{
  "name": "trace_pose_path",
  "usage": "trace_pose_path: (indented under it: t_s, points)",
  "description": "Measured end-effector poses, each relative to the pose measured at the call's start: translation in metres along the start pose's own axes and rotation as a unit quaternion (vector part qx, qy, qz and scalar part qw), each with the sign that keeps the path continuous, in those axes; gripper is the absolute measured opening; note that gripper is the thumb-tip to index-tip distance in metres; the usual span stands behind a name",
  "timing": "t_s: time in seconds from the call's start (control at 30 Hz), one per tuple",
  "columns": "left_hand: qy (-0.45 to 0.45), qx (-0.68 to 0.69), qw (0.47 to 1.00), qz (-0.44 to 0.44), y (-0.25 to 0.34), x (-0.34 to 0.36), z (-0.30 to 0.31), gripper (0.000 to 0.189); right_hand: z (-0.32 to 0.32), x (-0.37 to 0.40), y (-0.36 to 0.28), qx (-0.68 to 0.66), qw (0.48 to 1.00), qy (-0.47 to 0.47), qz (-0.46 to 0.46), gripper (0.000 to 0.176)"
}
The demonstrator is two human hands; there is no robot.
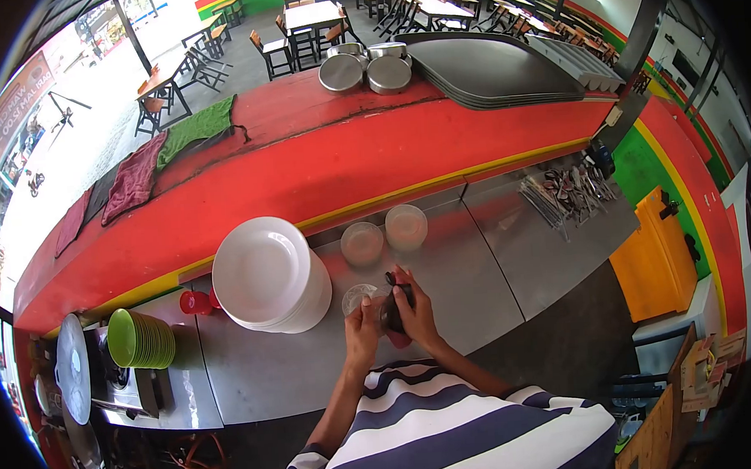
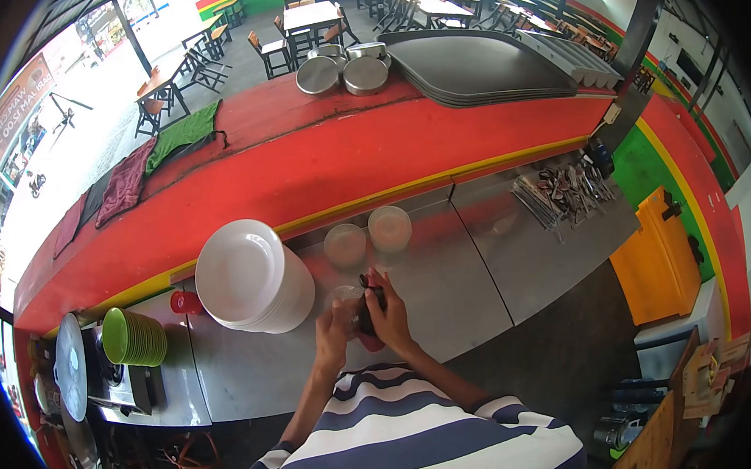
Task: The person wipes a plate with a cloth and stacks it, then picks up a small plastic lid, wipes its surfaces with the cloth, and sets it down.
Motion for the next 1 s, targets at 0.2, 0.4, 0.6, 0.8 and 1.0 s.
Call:
trace_pose_path:
  t_s: [0.2,0.4,0.6,0.8,1.0]
  points:
    - [0.026,-0.088,0.996,-0.002,-0.001,-0.006,0.014,0.045,-0.017,-0.006,-0.041,0.101,0.992,-0.042,0.067,0.053]
    - [0.089,0.010,0.993,-0.072,-0.003,-0.003,0.023,0.043,-0.033,0.012,-0.067,0.105,0.973,-0.128,0.162,0.055]
    - [0.028,0.050,0.998,0.039,-0.005,0.013,0.004,0.045,-0.010,-0.007,0.002,-0.041,0.997,-0.058,-0.036,0.048]
    - [0.024,0.009,1.000,-0.015,-0.027,-0.009,0.026,0.046,-0.026,0.001,-0.077,0.202,0.965,-0.078,0.145,0.048]
    - [0.029,0.055,0.997,-0.037,-0.002,-0.004,0.022,0.049,-0.021,0.025,-0.072,0.194,0.960,-0.070,0.188,0.053]
Point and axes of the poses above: each hand's wrist, its own x-axis away from the middle knuckle, its own z-axis out of the back of the hand, y = z × x, the point moved 10 cm from there along -x, towards the middle knuckle, and after that the axes turned 6 degrees about -y, right-handed, at the moved point
